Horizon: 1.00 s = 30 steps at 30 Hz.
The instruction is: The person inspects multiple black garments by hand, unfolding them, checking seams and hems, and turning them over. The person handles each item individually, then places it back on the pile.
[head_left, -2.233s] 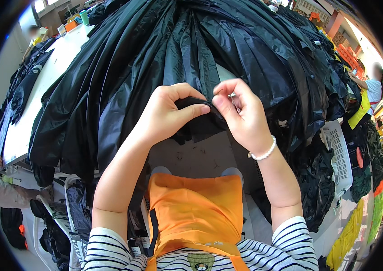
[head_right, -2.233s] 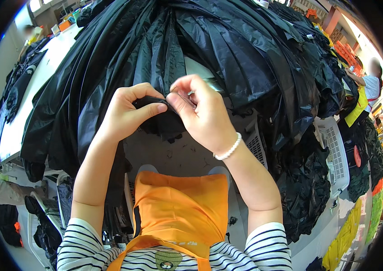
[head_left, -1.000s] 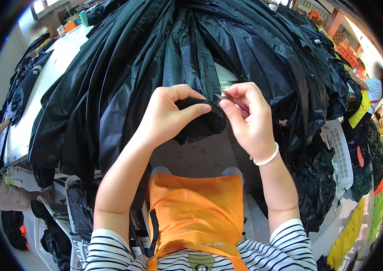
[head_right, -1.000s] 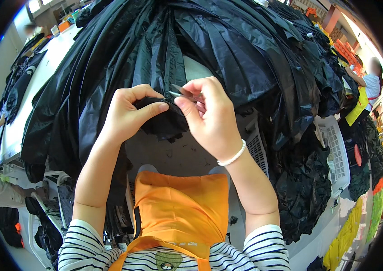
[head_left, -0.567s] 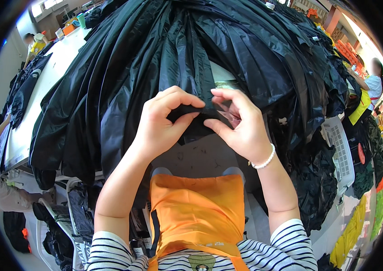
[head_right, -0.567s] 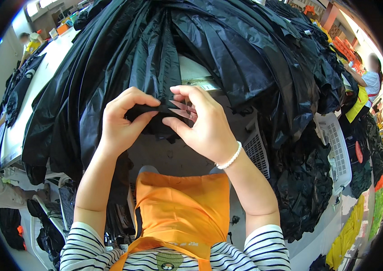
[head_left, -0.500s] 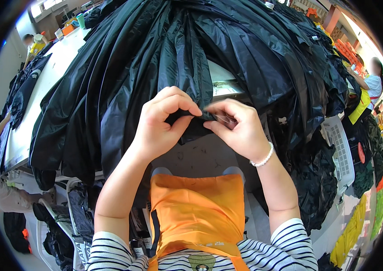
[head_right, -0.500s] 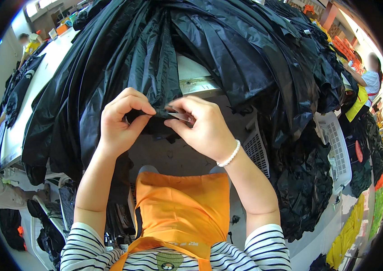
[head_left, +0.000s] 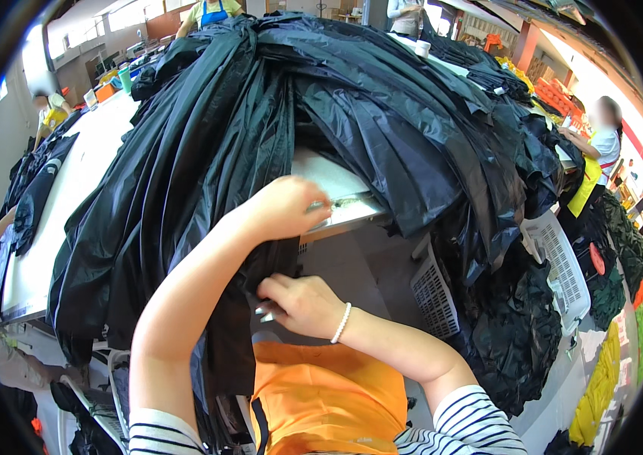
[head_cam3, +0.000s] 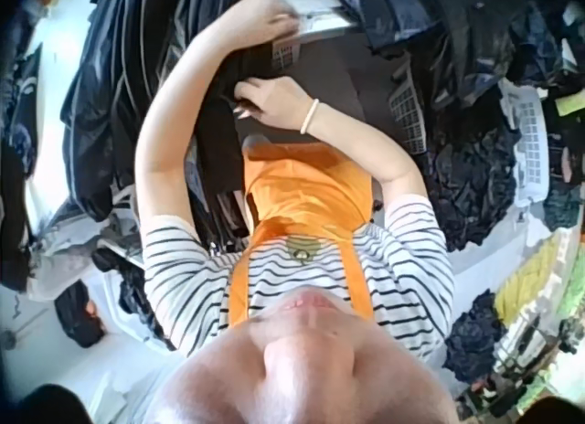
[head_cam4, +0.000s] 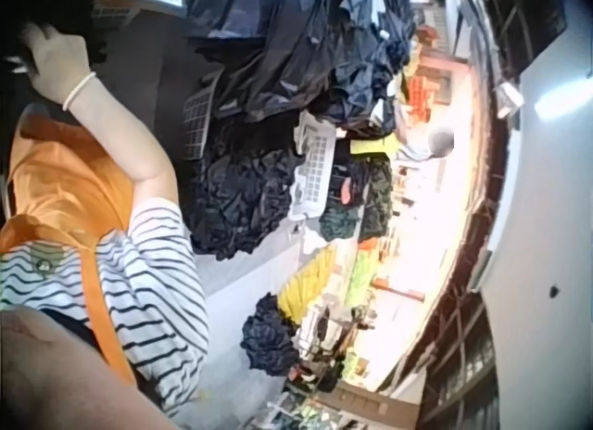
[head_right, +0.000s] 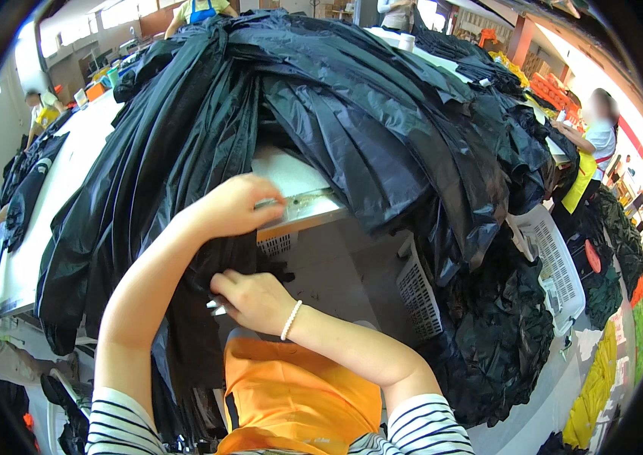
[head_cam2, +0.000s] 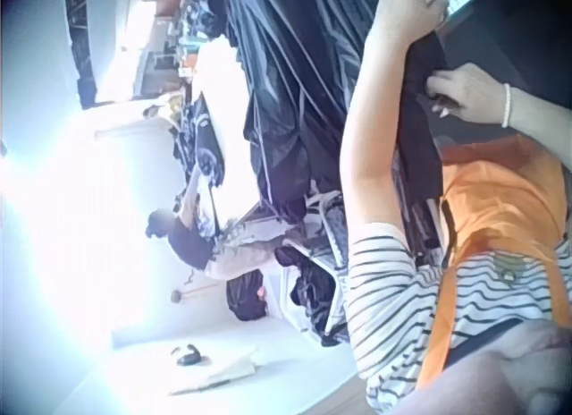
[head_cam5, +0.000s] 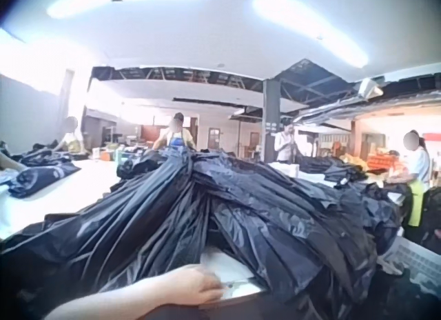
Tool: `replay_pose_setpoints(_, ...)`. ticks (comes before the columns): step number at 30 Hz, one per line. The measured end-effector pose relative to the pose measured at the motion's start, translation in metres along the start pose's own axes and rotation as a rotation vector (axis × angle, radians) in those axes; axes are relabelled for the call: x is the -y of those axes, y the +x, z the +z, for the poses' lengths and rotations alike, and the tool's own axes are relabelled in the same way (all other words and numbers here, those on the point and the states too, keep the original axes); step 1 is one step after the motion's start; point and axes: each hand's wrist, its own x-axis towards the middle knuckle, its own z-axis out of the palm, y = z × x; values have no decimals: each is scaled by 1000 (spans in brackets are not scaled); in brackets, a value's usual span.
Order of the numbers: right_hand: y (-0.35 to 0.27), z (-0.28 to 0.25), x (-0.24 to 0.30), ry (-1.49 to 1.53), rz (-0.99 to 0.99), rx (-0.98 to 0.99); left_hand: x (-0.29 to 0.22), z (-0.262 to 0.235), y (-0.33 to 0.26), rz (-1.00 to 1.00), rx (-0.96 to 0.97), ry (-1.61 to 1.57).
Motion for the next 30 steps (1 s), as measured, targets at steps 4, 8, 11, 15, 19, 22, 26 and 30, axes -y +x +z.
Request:
replay_pose_setpoints(4, 12, -62, -37, -121, -38, -260, 29, 6, -41, -173, -169, 347)
replay_pose_setpoints(8, 7, -153, -137, -797, 462, -150, 78, -16, -80, -260, 64, 654)
replay_pose_setpoints(11, -9, -191, -184, -888, 508, -50, 167, -39, -135, -108, 22, 941)
replay_pose_setpoints(15, -11, -190, -194, -919, 375, -143, 212, -33, -146, 35, -53, 1133)
replay_pose_setpoints(19, -18, -183, -155, -934, 390, -277, 213, -28, -146, -24, -49, 1122)
replay_pose_setpoints(22, -43, -187, -132, -995, 632, -53, 175, -28, -124, -277, -79, 596)
replay_pose_setpoints(26, -30, -197, -115, -893, 670, -171, 130, -16, -99, -339, -206, 247)
replay_pose_setpoints(30, 14, -185, -70, 291, 643, -80, 91, -3, -78, -464, -186, 217)
